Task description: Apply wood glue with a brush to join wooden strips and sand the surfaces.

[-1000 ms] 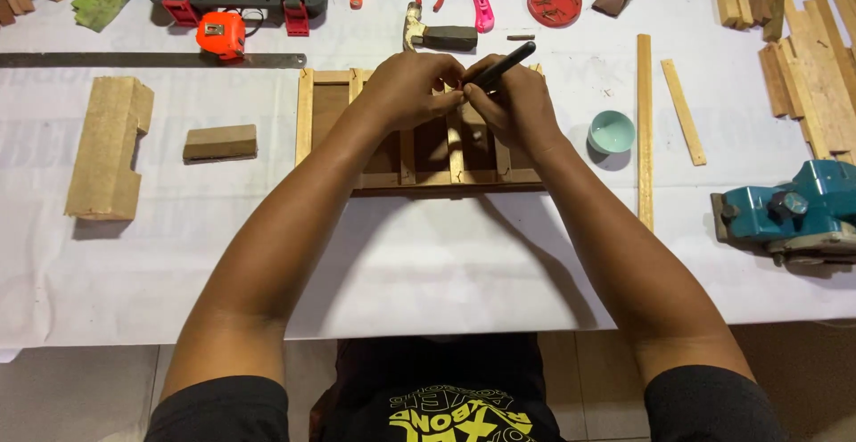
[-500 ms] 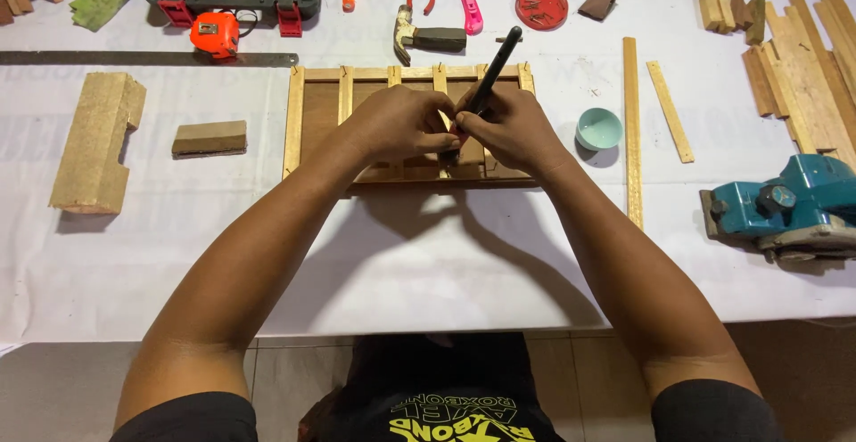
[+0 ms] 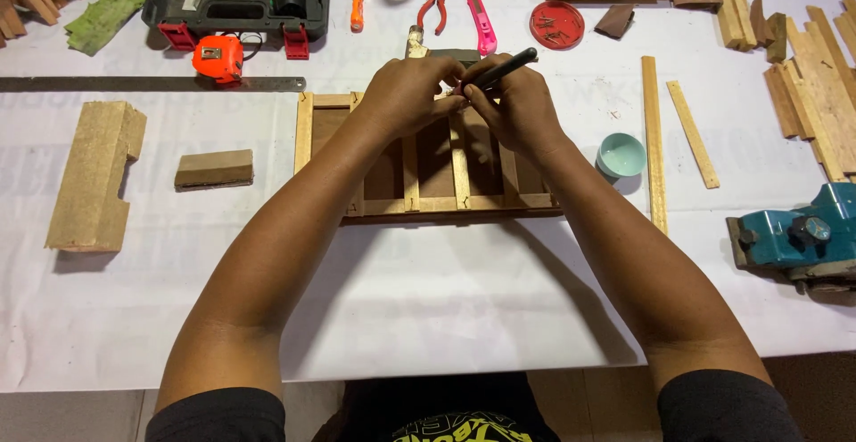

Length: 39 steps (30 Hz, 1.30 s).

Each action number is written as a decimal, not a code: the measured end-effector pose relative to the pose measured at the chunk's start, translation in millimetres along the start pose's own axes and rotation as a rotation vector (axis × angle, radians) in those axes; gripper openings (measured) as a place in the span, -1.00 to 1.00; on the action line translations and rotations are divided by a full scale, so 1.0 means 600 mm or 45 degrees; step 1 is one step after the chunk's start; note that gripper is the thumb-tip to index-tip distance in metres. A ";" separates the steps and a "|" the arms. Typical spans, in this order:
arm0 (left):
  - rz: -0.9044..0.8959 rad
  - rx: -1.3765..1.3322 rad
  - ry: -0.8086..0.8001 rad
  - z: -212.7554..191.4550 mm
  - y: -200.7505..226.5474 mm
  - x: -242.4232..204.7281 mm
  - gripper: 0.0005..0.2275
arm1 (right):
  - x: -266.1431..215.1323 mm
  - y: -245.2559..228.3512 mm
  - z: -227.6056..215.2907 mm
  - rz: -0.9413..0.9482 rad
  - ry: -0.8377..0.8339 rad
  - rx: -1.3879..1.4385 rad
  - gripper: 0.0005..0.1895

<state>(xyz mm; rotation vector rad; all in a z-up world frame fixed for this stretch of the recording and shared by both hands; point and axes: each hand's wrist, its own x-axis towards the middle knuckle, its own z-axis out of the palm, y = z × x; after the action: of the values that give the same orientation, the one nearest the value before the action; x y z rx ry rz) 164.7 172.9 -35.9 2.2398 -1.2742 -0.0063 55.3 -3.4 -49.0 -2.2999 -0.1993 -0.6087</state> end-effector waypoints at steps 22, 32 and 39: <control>0.015 -0.033 -0.191 0.010 0.034 -0.052 -0.74 | -0.043 -0.045 -0.028 0.277 -0.147 0.124 -0.86; 0.007 -0.038 0.023 0.007 0.016 -0.009 -0.70 | -0.012 -0.003 -0.008 0.090 0.008 0.005 -0.83; 0.134 -0.100 -0.118 0.003 0.057 -0.085 -0.74 | -0.076 -0.070 -0.036 0.212 -0.209 -0.103 -0.83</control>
<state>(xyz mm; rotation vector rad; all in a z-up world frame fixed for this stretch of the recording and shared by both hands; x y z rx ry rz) 109.2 199.3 -34.8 2.1253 -1.4144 -0.1201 -5.8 13.0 -31.6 -2.4166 -0.0601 -0.3494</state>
